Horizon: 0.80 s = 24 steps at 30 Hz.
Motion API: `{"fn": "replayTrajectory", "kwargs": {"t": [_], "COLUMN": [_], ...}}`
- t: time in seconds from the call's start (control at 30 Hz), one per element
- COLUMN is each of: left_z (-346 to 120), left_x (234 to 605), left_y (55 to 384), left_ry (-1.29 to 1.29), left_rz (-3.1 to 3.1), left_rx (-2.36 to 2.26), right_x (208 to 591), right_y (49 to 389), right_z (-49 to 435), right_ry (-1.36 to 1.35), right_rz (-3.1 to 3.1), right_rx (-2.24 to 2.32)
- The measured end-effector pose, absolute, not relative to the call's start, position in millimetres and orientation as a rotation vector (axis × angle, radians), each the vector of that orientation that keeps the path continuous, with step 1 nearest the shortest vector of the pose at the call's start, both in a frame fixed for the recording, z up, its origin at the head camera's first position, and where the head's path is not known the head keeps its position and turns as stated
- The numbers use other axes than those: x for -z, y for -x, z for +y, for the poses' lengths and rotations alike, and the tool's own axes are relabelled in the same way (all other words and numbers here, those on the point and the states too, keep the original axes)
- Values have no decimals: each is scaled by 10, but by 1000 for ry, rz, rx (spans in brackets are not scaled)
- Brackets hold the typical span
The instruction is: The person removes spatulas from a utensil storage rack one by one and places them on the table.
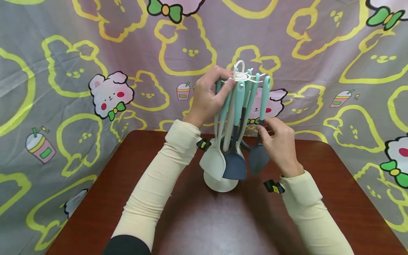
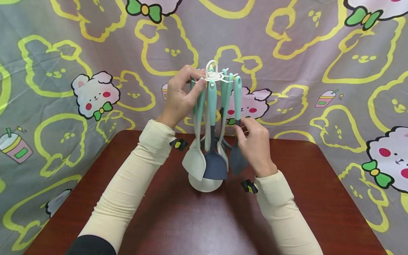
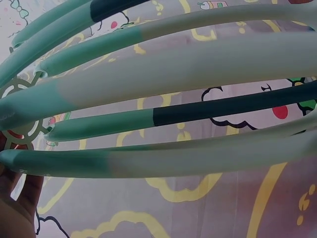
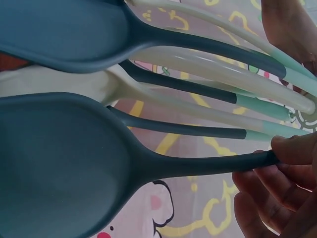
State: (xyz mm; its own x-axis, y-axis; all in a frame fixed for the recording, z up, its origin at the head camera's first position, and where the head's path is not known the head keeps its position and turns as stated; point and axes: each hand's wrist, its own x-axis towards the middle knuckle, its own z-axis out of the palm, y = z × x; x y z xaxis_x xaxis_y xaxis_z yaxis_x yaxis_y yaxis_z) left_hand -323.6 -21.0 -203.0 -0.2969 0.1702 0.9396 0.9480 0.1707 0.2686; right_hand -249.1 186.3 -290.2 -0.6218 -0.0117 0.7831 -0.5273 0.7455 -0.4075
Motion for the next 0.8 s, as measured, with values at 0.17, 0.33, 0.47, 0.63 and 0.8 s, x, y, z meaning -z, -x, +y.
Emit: {"fn": "replayTrajectory", "kwargs": {"t": [0.17,0.33,0.47,0.63,0.8], "left_z": [-203,-191,-182,-194,-202], "left_x": [2037,2031,2017,2009,2011], "left_y": [3232,3234,3237,3221,3198], "left_ry": [1087,1101,1110,1097,1085], "left_rz": [-1626,-1607,-1606,-1635,-1662], "left_rx": [1217,1228,1225,1200,1195], "right_x": [2882,2868,2865,2879,2921], "right_y": [2470,2466,2467,2472,2468], "right_z": [1898,1954,2005,2078,2139], "right_ry": [-390,-372,-373,-357,-347], "right_rz": [-2130,-2125,-2120,-2128,-2136], "right_rx": [-799,-798,-789,-778,-790]}}
